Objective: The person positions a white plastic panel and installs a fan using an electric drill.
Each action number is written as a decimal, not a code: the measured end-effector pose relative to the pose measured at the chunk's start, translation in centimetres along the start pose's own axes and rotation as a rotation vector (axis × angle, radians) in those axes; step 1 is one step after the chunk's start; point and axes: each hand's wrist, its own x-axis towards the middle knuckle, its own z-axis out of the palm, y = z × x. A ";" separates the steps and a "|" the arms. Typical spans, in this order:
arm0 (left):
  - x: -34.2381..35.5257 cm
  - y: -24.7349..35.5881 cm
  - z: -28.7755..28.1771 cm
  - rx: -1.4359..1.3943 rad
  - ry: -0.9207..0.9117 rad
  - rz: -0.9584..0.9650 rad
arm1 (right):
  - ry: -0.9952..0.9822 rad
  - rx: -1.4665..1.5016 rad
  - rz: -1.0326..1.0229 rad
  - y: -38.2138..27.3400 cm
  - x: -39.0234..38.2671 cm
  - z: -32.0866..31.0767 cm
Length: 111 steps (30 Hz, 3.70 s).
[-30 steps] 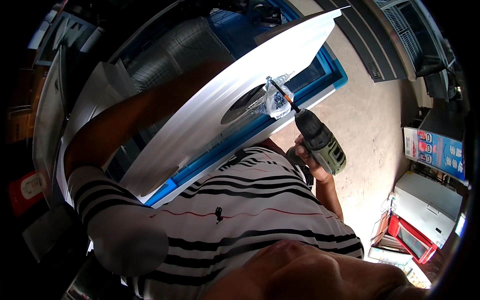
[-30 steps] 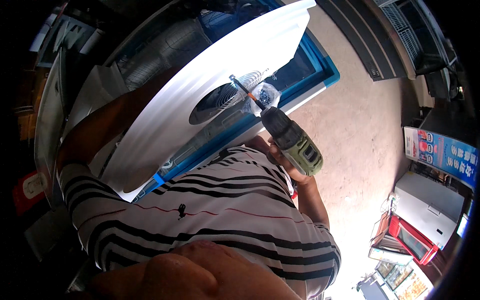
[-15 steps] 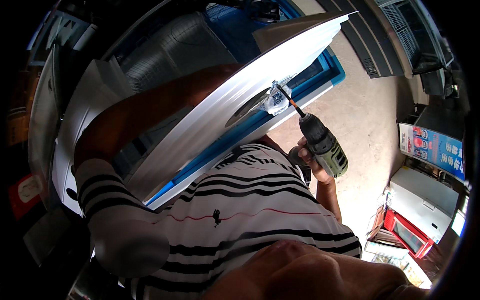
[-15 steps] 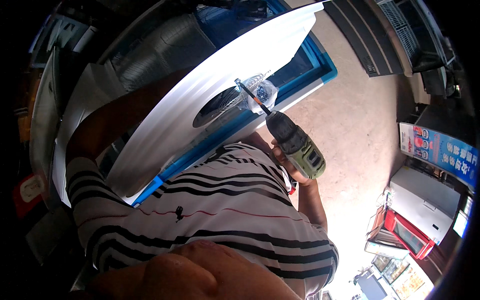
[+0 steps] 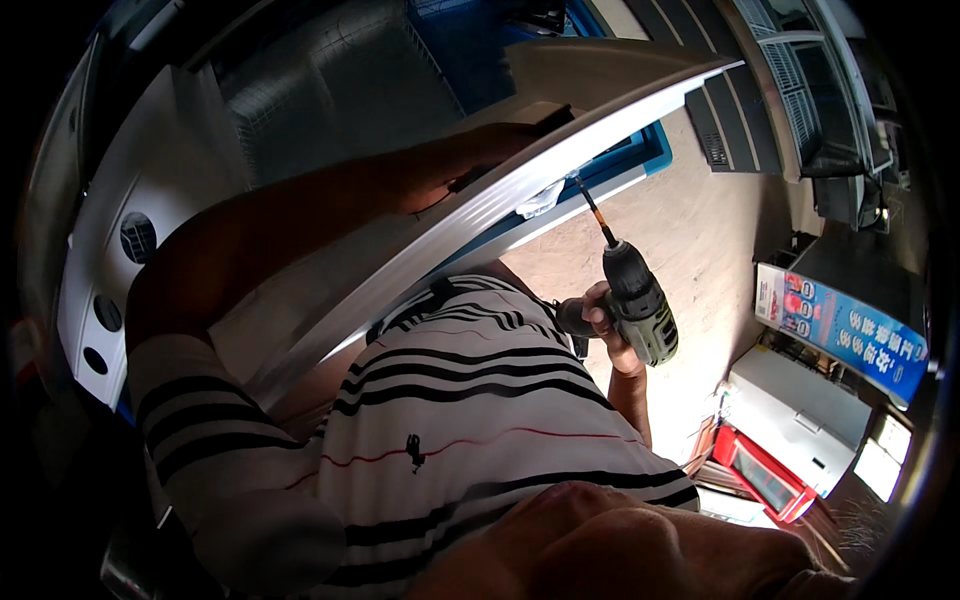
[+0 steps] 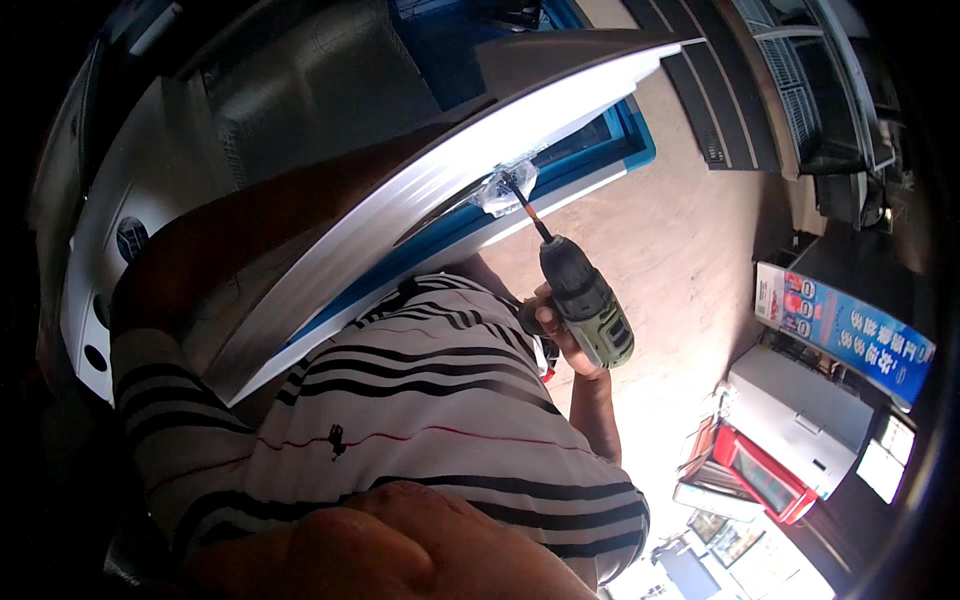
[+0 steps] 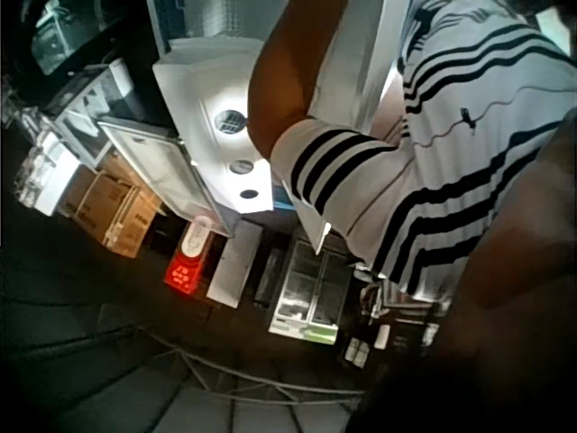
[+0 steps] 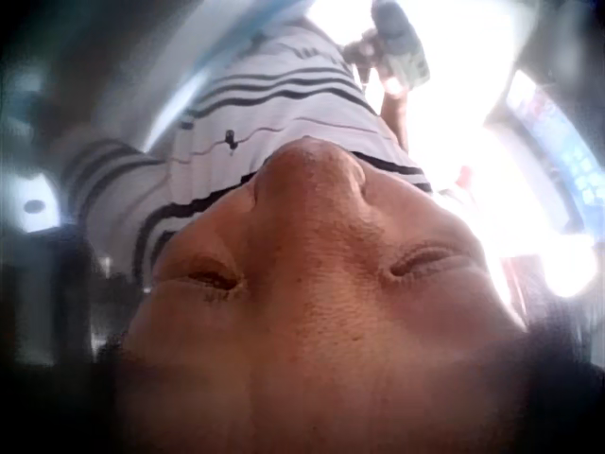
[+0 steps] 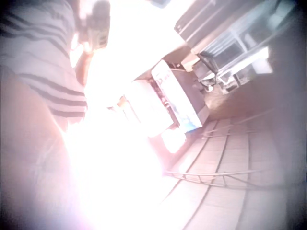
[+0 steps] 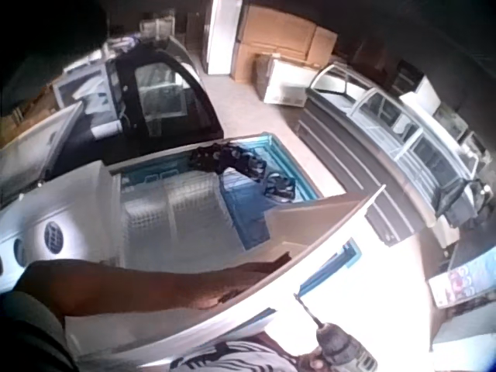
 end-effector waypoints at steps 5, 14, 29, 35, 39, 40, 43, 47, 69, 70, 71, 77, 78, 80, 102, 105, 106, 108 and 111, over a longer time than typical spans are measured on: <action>-1.8 -0.4 0.1 -0.094 0.053 -0.066 | 0.011 0.105 -0.024 1.3 -0.2 -0.7; -3.3 -3.4 3.3 0.033 0.072 0.082 | -0.028 0.217 0.039 2.3 -1.3 -2.3; -1.8 -4.5 4.2 -0.328 -0.005 0.279 | -0.024 0.364 0.098 4.4 -2.3 -2.7; 1.4 -7.9 2.1 -0.172 -0.005 0.498 | -0.003 0.300 0.154 3.7 -1.9 -2.5; -0.3 -4.6 2.9 -0.090 0.123 0.207 | -0.085 0.262 0.120 4.3 -1.1 -2.6; -0.2 -4.6 2.9 -0.109 0.153 0.112 | -0.077 0.278 0.117 4.1 -0.9 -2.3; -0.5 -5.2 2.2 -0.090 0.100 0.206 | -0.122 0.310 0.100 3.8 -0.2 -2.3; 0.2 -6.0 1.2 -0.067 0.198 0.121 | -0.079 0.271 0.124 3.3 -0.3 -2.0; -1.0 -5.0 -0.1 0.086 0.220 0.028 | -0.056 0.191 0.183 2.8 -0.3 -2.0; -1.2 -4.8 0.1 0.090 0.218 0.022 | -0.062 0.188 0.171 2.9 -0.2 -2.0; -1.2 -4.8 0.2 0.090 0.218 0.020 | -0.067 0.185 0.160 2.9 -0.2 -2.1; -1.2 -4.7 0.4 0.130 0.230 0.038 | -0.057 0.160 0.159 2.7 -0.2 -2.2; -1.2 -4.7 0.3 0.137 0.221 0.040 | -0.052 0.154 0.159 2.6 -0.2 -2.1; -1.1 -4.9 0.2 0.151 0.214 0.043 | -0.040 0.164 0.155 2.9 -0.3 -2.0; -0.9 -5.2 -0.1 0.240 0.331 0.078 | -0.038 0.152 0.163 2.7 0.2 -1.8; -1.2 -5.2 -0.3 0.404 0.273 0.174 | -0.033 0.157 0.135 2.9 0.3 -2.1; -1.4 -5.3 -0.3 0.413 0.281 0.168 | -0.042 0.159 0.155 3.4 0.5 -2.9; -1.5 -4.7 0.1 0.396 0.297 0.083 | 0.006 0.198 0.171 3.9 -0.1 -2.9; -2.4 -3.5 0.9 0.353 0.347 0.028 | -0.004 0.145 0.163 3.4 0.1 -2.8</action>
